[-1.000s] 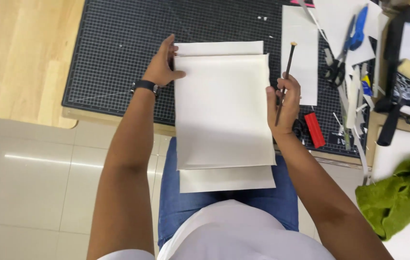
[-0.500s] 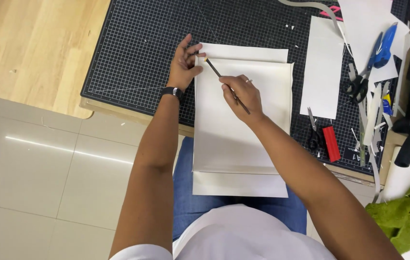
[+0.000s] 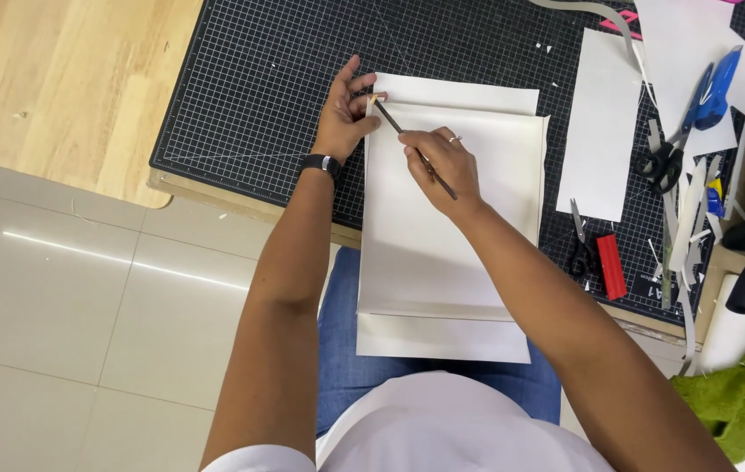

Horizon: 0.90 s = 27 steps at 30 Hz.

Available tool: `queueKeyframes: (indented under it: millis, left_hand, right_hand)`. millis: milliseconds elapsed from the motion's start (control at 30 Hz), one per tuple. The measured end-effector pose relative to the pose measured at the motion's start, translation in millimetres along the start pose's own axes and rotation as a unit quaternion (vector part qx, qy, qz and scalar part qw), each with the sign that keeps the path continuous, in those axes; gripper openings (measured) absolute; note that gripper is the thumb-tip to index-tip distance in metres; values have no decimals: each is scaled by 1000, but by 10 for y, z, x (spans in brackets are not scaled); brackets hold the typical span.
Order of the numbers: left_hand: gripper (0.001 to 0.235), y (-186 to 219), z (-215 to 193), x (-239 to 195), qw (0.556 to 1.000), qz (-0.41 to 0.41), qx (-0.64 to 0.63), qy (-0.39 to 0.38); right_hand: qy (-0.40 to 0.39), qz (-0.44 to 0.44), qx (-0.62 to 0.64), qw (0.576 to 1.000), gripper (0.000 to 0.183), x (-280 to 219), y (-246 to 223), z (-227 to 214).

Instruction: Applying adhesive to the edges of a cardboard box using a brush and trimming material with scissors.

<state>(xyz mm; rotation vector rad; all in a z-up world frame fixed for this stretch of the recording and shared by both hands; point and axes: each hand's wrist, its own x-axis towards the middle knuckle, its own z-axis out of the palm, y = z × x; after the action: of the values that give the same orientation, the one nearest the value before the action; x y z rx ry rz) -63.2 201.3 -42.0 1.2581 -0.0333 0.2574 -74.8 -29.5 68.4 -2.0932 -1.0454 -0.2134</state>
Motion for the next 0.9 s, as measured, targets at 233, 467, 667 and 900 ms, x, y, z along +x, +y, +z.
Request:
queueKeyframes:
  millis: [233,467,667,900]
  left_hand:
    - [99,13,7,8,1000,-19,17,9]
    - [98,13,0,16,999,-15,30,4]
    - [97,167,8,4,992,5,128,-12]
    - [103,628,126,45,926,72,359,-89]
  right_hand:
    - [21,9,-11,1000,17,3,-6,4]
    - [12,32,-28,999,17,-14,58,-6]
    - [37,-13,-39,998,19,-347,-26,-80]
    - [37,-48,-67,996,24,-765,218,282]
